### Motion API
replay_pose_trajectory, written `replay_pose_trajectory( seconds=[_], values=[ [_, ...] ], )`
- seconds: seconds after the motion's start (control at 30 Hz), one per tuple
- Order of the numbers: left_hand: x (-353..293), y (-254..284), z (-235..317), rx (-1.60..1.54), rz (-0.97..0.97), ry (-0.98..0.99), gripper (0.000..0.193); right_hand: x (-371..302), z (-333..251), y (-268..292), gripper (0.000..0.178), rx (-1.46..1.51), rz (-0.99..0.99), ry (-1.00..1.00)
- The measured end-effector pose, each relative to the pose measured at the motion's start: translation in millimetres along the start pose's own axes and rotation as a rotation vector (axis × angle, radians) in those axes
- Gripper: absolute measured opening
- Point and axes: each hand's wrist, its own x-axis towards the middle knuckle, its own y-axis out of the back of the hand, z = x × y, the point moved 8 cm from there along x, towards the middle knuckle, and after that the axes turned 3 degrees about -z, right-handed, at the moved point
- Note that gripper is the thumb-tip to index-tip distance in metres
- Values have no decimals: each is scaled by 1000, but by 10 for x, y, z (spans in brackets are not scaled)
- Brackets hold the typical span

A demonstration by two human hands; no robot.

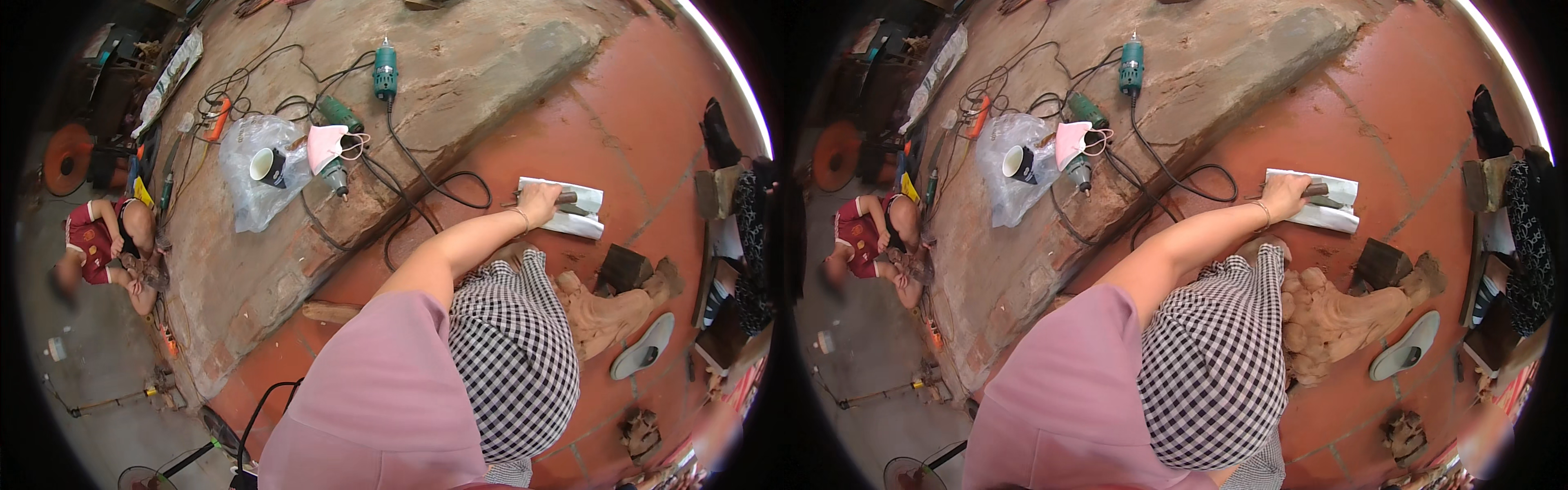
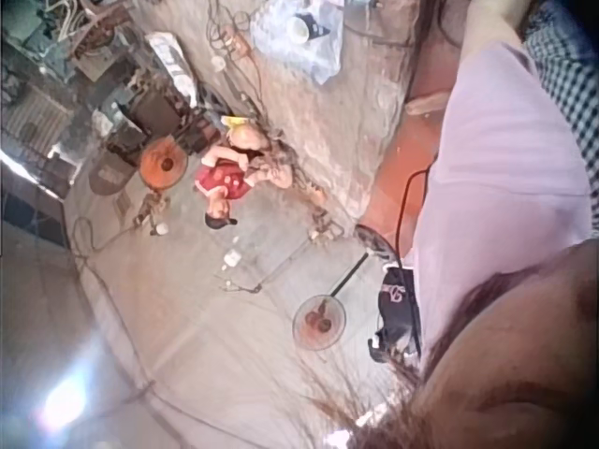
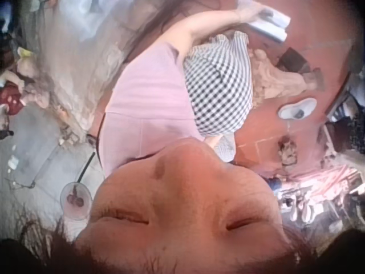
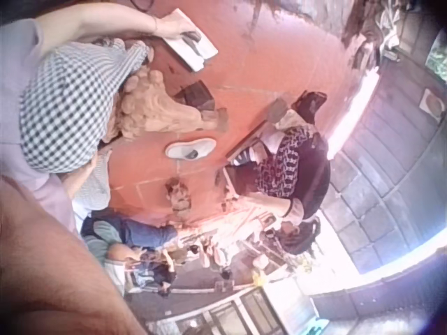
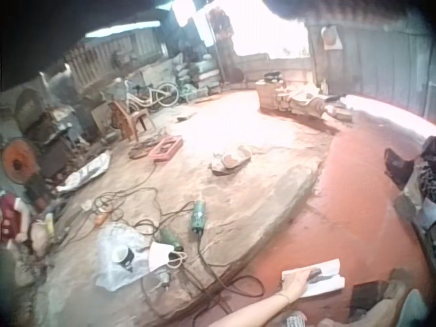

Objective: The person is carving a wooden object using a chisel and mallet. They are seated on the floor, holding the chisel in one hand and the mallet in the other, repeatedly striking the chisel to shape the wood.

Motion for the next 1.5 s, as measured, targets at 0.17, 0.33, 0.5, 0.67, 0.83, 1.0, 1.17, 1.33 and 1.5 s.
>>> replay_pose_trajectory(
  seconds=[0.17,0.33,0.5,0.67,0.83,1.0,1.17,1.33,1.5],
  values=[
    [-153,132,99,-85,138,-71,20,-9,13,-11,42,-3,-24,-4],
    [-210,136,241,-192,144,-56,20,-79,61,-13,43,32,-44,13],
    [-208,408,513,-384,-130,-185,41,-110,192,21,45,147,-102,50],
    [-122,707,825,-400,-353,-179,30,-76,180,-102,46,230,-191,95],
    [-331,803,1983,32,-793,-394,35,-116,96,-131,45,234,-166,92],
    [-1074,631,2620,261,-1064,-849,44,-132,117,-142,41,205,-182,108],
    [-1661,420,2729,587,-1191,-1070,42,-146,86,-155,41,119,-139,143],
    [-1647,362,2700,559,-1172,-1093,39,-170,58,-131,43,71,-108,146],
    [-1630,284,2728,606,-1184,-1128,41,-222,41,-148,35,57,-105,121]
  ],
)
